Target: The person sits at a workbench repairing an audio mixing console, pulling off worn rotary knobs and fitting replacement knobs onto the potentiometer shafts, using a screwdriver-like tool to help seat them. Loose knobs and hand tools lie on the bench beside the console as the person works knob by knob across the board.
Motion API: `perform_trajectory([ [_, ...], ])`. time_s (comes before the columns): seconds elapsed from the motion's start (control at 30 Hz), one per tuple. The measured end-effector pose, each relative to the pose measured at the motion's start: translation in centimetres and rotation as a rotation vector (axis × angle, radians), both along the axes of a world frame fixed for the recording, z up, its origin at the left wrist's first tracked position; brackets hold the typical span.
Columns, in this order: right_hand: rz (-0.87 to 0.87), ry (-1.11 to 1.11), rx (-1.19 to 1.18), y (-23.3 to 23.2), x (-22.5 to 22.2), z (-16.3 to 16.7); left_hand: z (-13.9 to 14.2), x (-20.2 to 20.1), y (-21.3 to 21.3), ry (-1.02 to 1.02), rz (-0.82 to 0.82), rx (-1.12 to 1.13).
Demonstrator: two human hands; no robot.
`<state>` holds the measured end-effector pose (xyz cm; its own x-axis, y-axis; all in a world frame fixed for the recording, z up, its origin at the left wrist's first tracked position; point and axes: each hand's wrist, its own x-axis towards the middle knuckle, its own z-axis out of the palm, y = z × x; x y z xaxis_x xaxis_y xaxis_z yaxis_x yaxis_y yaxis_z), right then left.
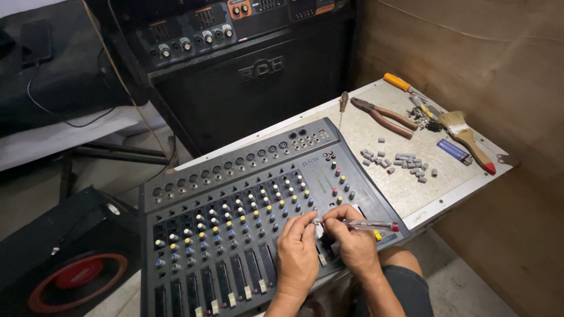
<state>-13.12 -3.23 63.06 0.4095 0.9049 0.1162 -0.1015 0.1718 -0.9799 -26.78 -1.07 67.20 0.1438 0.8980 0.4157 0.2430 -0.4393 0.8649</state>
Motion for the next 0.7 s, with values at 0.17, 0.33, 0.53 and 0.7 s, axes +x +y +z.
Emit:
perform_trajectory([
  [0.17,-0.035,-0.170,-0.023,-0.07,-0.39,0.46,0.38,-0.09,0.00,-0.010,-0.026,-0.056],
  [0.33,-0.058,0.000,0.086,-0.41,-0.15,0.05,0.56,0.14,-0.01,-0.017,0.001,-0.049],
  [0.53,-0.061,0.079,0.098,-0.47,-0.06,-0.33,0.56,0.19,0.11,-0.060,-0.033,-0.238],
  [0.7,-0.062,0.052,0.094,-0.66,0.03,-0.01,0.53,0.30,0.09,-0.019,-0.014,-0.062],
])
